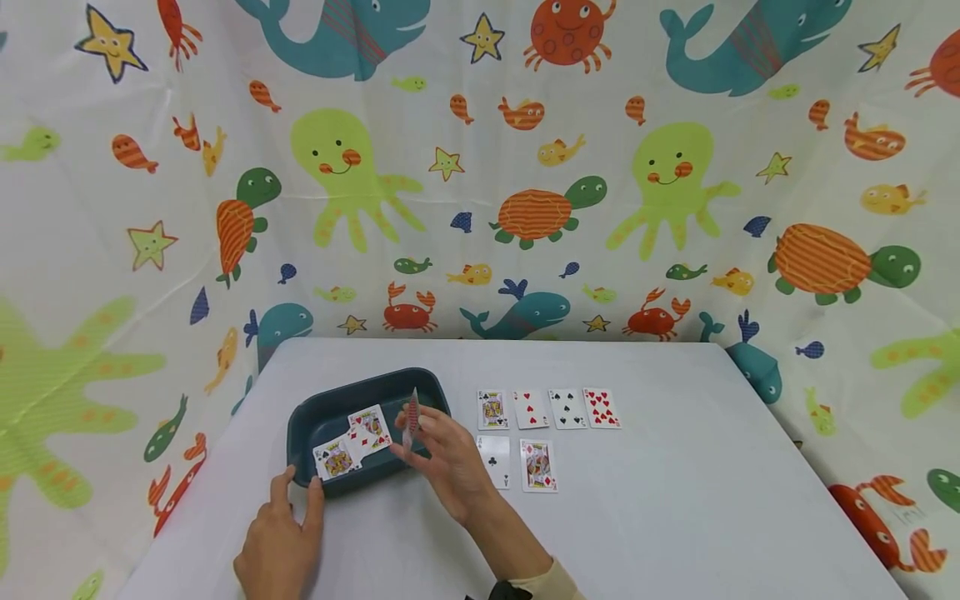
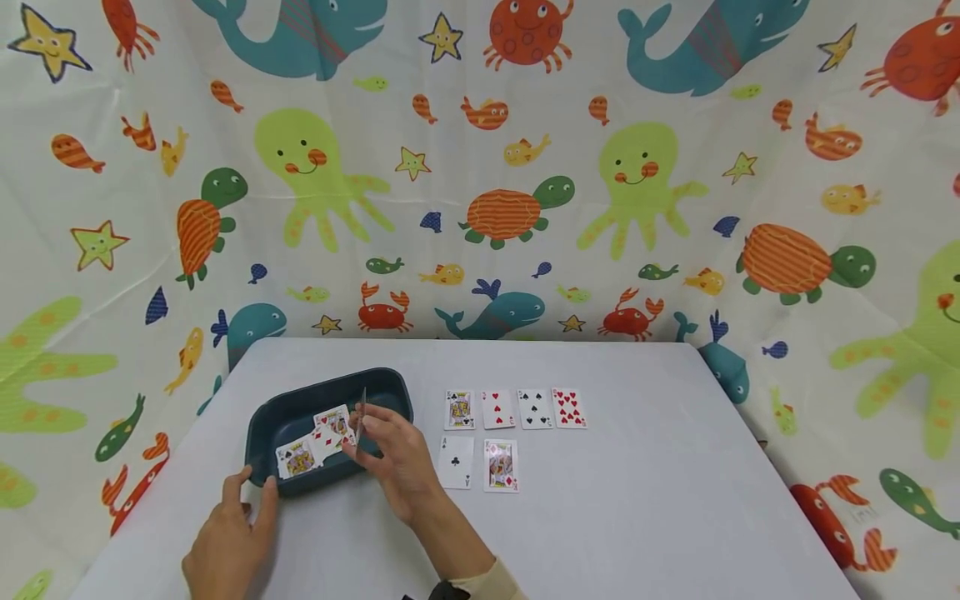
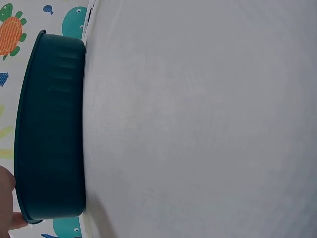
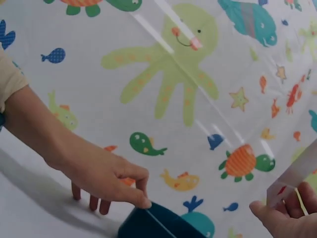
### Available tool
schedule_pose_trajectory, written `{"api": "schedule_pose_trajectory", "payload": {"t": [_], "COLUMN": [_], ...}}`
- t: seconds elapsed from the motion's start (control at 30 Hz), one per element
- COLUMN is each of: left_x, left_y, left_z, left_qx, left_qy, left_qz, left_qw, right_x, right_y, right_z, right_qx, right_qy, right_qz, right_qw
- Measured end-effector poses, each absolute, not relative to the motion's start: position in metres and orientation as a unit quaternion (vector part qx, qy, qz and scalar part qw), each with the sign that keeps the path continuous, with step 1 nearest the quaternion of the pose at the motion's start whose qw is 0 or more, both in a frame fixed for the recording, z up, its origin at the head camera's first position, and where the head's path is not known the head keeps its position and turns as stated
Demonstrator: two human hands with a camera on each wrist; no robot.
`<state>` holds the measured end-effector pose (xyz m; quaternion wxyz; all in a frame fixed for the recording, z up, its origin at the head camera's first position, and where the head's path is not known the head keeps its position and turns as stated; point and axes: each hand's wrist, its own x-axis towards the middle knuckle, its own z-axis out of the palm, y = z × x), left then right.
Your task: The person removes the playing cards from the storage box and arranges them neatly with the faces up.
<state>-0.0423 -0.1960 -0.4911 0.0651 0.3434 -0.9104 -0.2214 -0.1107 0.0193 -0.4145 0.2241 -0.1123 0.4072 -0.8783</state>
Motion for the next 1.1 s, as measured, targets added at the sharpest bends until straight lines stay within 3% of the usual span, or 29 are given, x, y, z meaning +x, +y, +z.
{"api": "schedule_pose_trajectory", "payload": {"t": [0.37, 1.1], "left_x": [-0.042, -0.042], "left_y": [-0.197, -0.197], "left_z": [-0.489, -0.491], "left_qx": [0.337, 0.336], "left_qy": [-0.911, -0.911], "left_qz": [-0.228, -0.229], "left_qw": [0.066, 0.065], "right_x": [-0.100, -0.084], "right_y": [0.040, 0.084], "right_z": [-0.425, -0.456], "right_qx": [-0.051, -0.022], "right_qy": [0.406, 0.423], "right_qz": [-0.883, -0.884], "right_qw": [0.232, 0.199]}}
